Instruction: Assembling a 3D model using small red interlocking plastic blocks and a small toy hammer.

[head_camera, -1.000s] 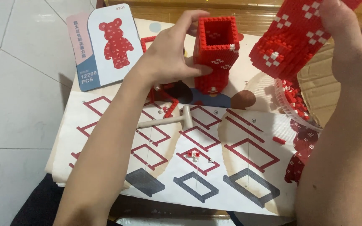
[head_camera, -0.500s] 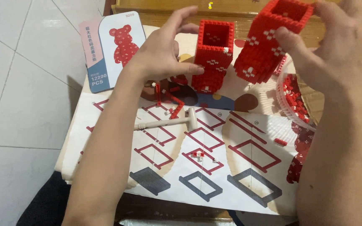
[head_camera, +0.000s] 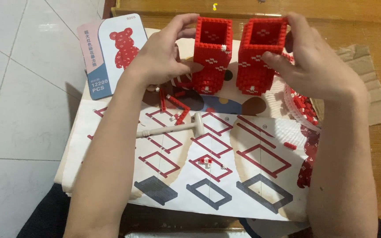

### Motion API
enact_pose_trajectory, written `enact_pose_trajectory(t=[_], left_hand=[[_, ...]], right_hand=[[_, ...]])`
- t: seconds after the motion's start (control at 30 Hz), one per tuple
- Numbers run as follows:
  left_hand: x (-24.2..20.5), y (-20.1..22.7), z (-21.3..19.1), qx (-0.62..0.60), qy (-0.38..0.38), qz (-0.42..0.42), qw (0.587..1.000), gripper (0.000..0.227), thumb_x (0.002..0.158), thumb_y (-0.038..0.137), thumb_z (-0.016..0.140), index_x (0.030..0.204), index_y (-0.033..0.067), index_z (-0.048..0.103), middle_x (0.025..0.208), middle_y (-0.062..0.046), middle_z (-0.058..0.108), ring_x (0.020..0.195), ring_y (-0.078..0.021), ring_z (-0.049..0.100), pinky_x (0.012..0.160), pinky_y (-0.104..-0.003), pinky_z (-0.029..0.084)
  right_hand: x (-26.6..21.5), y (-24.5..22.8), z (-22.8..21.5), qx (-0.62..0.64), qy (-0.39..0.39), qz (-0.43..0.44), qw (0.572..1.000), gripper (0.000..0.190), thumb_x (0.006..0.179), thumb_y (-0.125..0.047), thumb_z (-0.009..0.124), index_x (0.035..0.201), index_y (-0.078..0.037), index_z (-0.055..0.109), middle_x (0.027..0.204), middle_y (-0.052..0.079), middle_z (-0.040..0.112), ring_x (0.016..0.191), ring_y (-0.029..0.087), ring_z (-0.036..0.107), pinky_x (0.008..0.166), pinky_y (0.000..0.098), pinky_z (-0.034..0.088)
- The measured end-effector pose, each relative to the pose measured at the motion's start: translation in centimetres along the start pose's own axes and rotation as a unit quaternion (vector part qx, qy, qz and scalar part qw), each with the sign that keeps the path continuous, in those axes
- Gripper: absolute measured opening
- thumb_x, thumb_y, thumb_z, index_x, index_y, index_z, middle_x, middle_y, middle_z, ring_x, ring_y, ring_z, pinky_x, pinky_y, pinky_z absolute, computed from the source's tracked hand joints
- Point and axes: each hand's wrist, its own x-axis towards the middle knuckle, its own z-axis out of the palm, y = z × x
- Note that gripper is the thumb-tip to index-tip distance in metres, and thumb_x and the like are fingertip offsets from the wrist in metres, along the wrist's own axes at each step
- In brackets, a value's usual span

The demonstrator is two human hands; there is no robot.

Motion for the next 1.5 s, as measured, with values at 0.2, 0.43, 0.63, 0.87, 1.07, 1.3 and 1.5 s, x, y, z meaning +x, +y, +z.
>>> enact_pose_trajectory(t=[0.2,0.43,0.63,0.87,1.07,1.3,1.5], left_hand=[[-0.3,-0.6,-0.6,-0.013,-0.005,-0.022,1.0,0.109,0.059,-0.001,0.093,0.15,0.0121,0.035,0.143,-0.014,0.064,0.059,-0.0091,0.06,0.052,-0.023,0.059],[-0.7,-0.4,-0.6,0.003,-0.022,-0.026,0.999,0.105,0.059,-0.002,0.09,0.149,0.0137,0.037,0.143,-0.012,0.064,0.059,-0.0086,0.056,0.052,-0.024,0.056],[-0.4,-0.3,-0.1,0.008,-0.013,-0.011,1.0,0.106,0.058,-0.008,0.087,0.149,0.0179,0.039,0.141,-0.012,0.064,0.063,-0.0119,0.066,0.053,-0.023,0.063],[-0.2,0.0,0.9,0.061,0.023,0.041,0.997,0.094,0.055,0.015,0.104,0.133,0.0109,0.053,0.121,-0.009,0.071,0.11,-0.0259,0.07,0.074,-0.035,0.062],[-0.5,0.1,0.8,0.072,0.037,0.079,0.994,0.102,0.049,0.021,0.108,0.133,0.0074,0.051,0.12,-0.01,0.071,0.108,-0.0248,0.07,0.093,-0.04,0.057],[-0.9,1.2,1.0,0.11,0.032,0.007,0.993,0.109,0.042,0.028,0.11,0.132,0.0137,0.052,0.123,-0.008,0.072,0.109,-0.028,0.069,0.091,-0.042,0.058],[-1.2,1.6,0.4,0.105,0.017,0.011,0.994,0.112,0.04,0.024,0.11,0.133,0.013,0.049,0.124,-0.009,0.071,0.104,-0.0289,0.07,0.086,-0.042,0.059]], right_hand=[[0.5,0.5,0.7,0.027,-0.048,0.007,0.998,0.053,0.094,0.0,0.069,0.139,0.013,0.046,0.123,0.036,0.064,0.109,0.045,0.066,0.079,0.0516,0.06],[0.2,1.0,0.6,-0.039,-0.08,0.076,0.993,0.049,0.098,-0.015,0.07,0.14,0.004,0.052,0.127,0.033,0.065,0.114,0.045,0.065,0.079,0.0579,0.059],[-0.3,2.3,0.3,-0.107,-0.089,0.079,0.987,0.053,0.094,-0.026,0.074,0.139,-0.001,0.061,0.119,0.024,0.067,0.109,0.038,0.062,0.088,0.055,0.054],[-0.5,1.9,0.2,-0.1,-0.079,0.085,0.988,0.061,0.077,-0.019,0.082,0.133,0.0,0.064,0.118,0.023,0.07,0.112,0.039,0.062,0.092,0.053,0.052],[-0.5,2.0,0.6,-0.118,-0.058,0.082,0.988,0.076,0.068,-0.012,0.087,0.138,0.001,0.062,0.119,0.026,0.07,0.111,0.043,0.064,0.09,0.0564,0.053],[-0.5,2.6,0.8,-0.16,-0.043,0.017,0.986,0.094,0.065,-0.008,0.088,0.153,0.005,0.057,0.113,0.027,0.073,0.108,0.044,0.065,0.088,0.0545,0.055],[-1.5,3.6,0.7,-0.201,-0.005,0.01,0.98,0.082,0.066,-0.005,0.087,0.144,0.006,0.064,0.111,0.024,0.069,0.109,0.041,0.065,0.078,0.047,0.056]])
